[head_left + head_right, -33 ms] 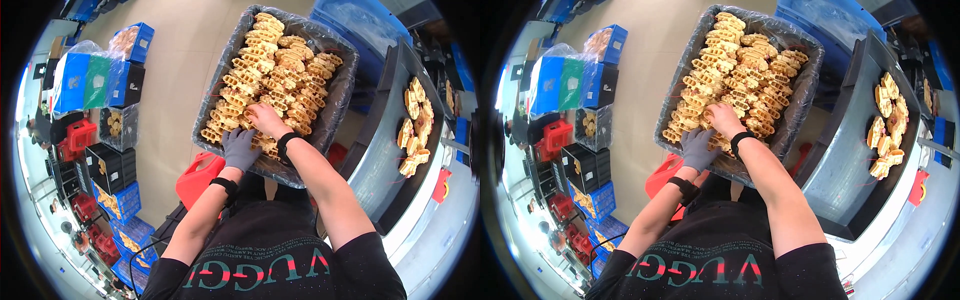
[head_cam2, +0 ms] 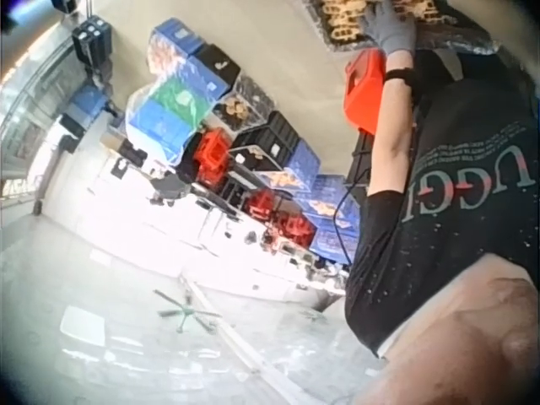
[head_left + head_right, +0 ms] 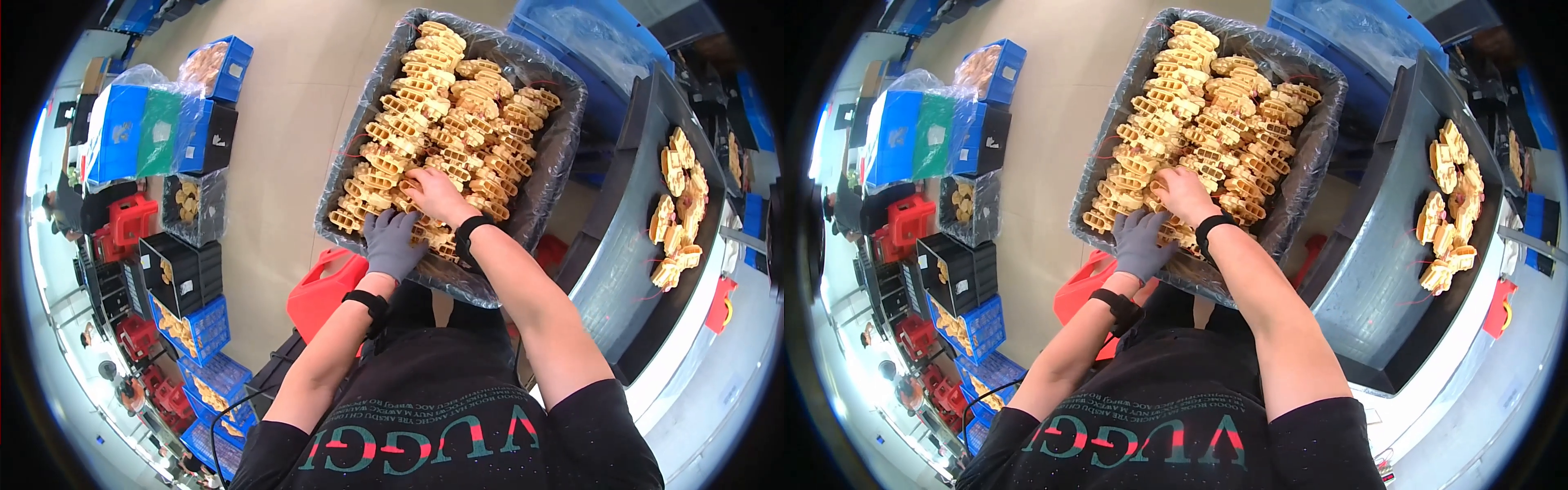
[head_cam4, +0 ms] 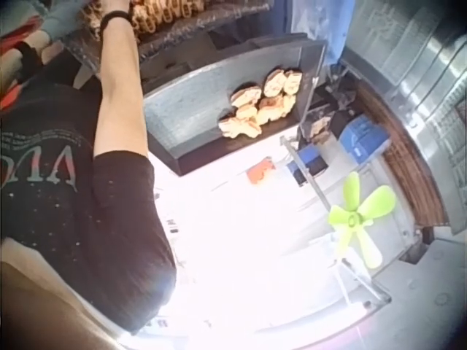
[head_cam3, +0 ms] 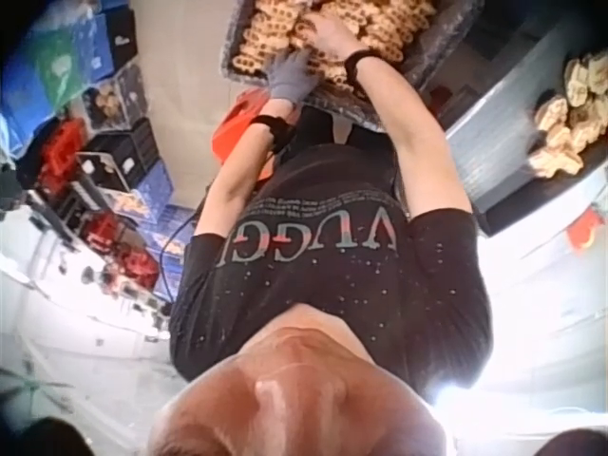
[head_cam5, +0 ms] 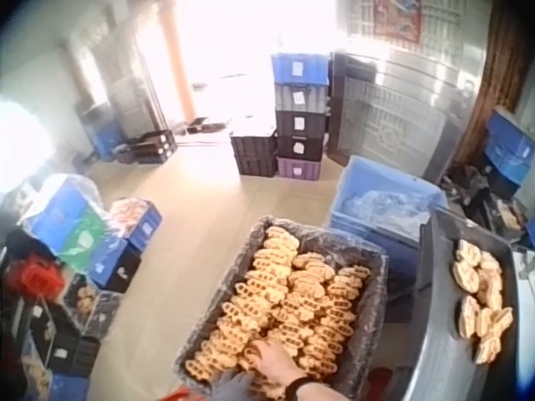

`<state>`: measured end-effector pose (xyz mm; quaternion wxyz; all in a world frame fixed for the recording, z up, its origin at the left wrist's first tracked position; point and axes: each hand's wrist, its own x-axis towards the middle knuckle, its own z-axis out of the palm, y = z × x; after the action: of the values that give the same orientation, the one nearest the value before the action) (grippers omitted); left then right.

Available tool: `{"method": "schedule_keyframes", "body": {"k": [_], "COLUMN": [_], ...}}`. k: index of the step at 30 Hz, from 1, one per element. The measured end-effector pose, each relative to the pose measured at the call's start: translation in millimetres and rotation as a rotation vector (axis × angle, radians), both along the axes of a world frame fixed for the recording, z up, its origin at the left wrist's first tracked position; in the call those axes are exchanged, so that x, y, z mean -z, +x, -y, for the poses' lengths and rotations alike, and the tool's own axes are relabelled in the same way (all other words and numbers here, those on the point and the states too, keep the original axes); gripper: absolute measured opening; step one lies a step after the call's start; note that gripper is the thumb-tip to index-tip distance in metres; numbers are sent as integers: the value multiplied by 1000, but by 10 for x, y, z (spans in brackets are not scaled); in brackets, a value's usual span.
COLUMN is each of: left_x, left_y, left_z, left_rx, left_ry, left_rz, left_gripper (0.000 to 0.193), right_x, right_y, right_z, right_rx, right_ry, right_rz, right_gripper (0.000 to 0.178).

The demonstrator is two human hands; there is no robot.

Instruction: Sort and assemble small plastic toy components on a workbench in a factory setting.

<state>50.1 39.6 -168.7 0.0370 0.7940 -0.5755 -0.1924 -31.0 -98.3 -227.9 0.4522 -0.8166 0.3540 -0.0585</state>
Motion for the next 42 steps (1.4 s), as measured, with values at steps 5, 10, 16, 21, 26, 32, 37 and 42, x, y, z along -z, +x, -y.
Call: {"method": "schedule_keyframes", "body": {"k": [5, 10, 16, 21, 26, 32, 37, 42], "left_x": [14, -88, -34, 15, -4, -89, -147, -241], "left_y": [33, 13, 76, 54, 37, 31, -69, -17], "left_z": [-55, -22, -88, -80, -95, -67, 16, -70], "left_rx": [25, 48, 58, 35, 20, 29, 50, 28], "left_ry": [-80, -160, -129, -144, -160, -188, -170, -251], "left_rz": [13, -24, 12, 32, 70, 57, 29, -8], "left_gripper": [50, 46, 41, 42, 42, 41, 43, 48], "right_x": [-164, -57, -221, -177, -221, -129, -57, -766], "right_y": [-26, -53, -44, 6, -4, -35, -164, -277], "right_z": [109, 205, -28, -171, -90, 29, 117, 182], "right_rx": [94, -7, -84, 57, 104, 137, 133, 20], "right_ry": [33, 221, 13, -43, -28, -3, -16, 155], "right_rz": [-96, -192, -168, -90, -75, -128, -113, 60], "right_gripper": [45, 40, 35, 33, 38, 35, 32, 34]}}
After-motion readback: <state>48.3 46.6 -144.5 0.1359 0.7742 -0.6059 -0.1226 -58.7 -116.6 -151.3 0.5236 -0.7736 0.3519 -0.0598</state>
